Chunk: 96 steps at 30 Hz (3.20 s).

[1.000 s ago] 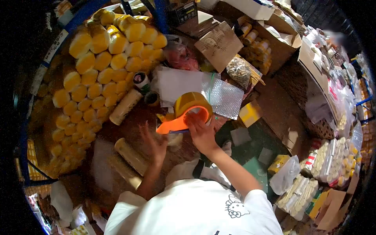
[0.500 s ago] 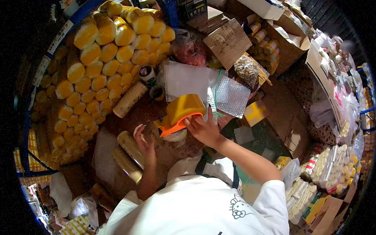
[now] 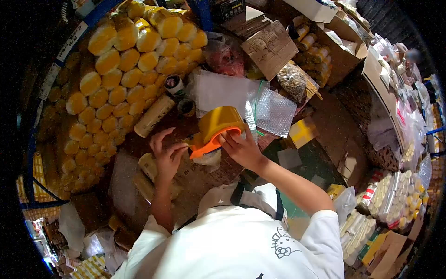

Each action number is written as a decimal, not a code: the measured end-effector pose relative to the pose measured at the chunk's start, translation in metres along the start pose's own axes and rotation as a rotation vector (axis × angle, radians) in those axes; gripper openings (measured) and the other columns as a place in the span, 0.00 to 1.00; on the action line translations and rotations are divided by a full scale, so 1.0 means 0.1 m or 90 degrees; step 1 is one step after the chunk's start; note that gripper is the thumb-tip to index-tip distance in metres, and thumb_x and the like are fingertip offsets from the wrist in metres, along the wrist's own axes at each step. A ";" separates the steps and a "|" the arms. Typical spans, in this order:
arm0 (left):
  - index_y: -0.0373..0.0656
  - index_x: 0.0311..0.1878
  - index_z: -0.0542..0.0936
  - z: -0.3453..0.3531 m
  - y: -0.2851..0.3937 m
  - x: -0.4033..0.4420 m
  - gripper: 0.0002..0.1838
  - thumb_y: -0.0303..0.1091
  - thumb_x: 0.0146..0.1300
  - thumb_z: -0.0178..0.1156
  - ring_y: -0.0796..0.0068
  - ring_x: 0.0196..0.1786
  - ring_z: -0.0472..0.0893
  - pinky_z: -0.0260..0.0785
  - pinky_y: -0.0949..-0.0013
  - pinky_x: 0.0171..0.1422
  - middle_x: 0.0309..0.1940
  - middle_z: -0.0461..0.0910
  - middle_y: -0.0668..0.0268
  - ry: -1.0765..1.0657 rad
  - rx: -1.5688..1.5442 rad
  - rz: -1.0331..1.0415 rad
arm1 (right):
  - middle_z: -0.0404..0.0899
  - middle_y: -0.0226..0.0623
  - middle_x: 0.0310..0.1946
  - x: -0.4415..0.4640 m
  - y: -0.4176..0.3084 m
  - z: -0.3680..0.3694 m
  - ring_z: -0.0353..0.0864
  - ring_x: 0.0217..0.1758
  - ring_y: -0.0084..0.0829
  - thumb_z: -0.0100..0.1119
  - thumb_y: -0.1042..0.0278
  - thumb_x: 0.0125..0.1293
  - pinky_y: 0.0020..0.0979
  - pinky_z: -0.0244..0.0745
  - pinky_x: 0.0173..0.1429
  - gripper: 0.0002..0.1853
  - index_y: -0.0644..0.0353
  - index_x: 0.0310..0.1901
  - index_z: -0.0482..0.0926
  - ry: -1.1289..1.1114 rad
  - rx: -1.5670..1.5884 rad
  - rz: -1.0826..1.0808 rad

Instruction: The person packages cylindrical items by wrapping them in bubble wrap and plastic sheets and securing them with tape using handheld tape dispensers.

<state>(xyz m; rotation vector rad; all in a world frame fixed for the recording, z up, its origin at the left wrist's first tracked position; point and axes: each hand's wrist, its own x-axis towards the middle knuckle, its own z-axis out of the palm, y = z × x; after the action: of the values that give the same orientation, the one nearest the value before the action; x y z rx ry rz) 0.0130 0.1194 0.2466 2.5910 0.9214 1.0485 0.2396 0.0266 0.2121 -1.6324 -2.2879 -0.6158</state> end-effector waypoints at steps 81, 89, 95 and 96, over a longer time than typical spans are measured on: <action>0.40 0.54 0.65 0.98 0.04 -0.79 0.23 0.31 0.55 0.58 0.63 0.53 0.71 0.69 0.66 0.56 0.52 0.67 0.59 0.030 -1.327 -0.938 | 0.71 0.30 0.44 -0.01 -0.04 0.33 0.68 0.52 0.36 0.59 0.65 0.48 0.70 0.40 0.57 0.17 0.50 0.41 0.69 -0.079 0.221 0.098; 0.41 0.55 0.64 1.10 0.36 -0.73 0.23 0.28 0.55 0.56 0.68 0.52 0.72 0.71 0.69 0.53 0.51 0.68 0.62 0.163 -1.463 -0.795 | 0.73 0.28 0.43 -0.03 0.15 0.06 0.69 0.53 0.31 0.57 0.65 0.49 0.66 0.42 0.57 0.16 0.52 0.41 0.70 -0.089 0.136 0.023; 0.46 0.54 0.63 1.19 0.47 -0.74 0.24 0.25 0.53 0.57 0.68 0.49 0.74 0.74 0.69 0.48 0.48 0.69 0.64 0.251 -1.480 -0.868 | 0.75 0.41 0.33 0.08 0.41 -0.51 0.76 0.41 0.42 0.59 0.68 0.51 0.49 0.48 0.63 0.18 0.60 0.44 0.68 -0.171 0.357 0.073; 0.49 0.54 0.61 1.21 0.50 -0.75 0.26 0.24 0.52 0.57 0.69 0.48 0.74 0.74 0.69 0.47 0.47 0.69 0.66 0.270 -1.439 -0.913 | 0.74 0.45 0.30 0.11 0.46 -0.55 0.75 0.35 0.43 0.57 0.69 0.53 0.38 0.62 0.55 0.17 0.63 0.44 0.68 -0.165 0.444 0.099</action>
<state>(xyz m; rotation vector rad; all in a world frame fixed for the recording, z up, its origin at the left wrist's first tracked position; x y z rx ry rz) 0.0778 0.0390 0.1362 -0.2267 0.5144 0.8623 0.2781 0.0217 0.2737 -1.5516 -2.1405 0.4192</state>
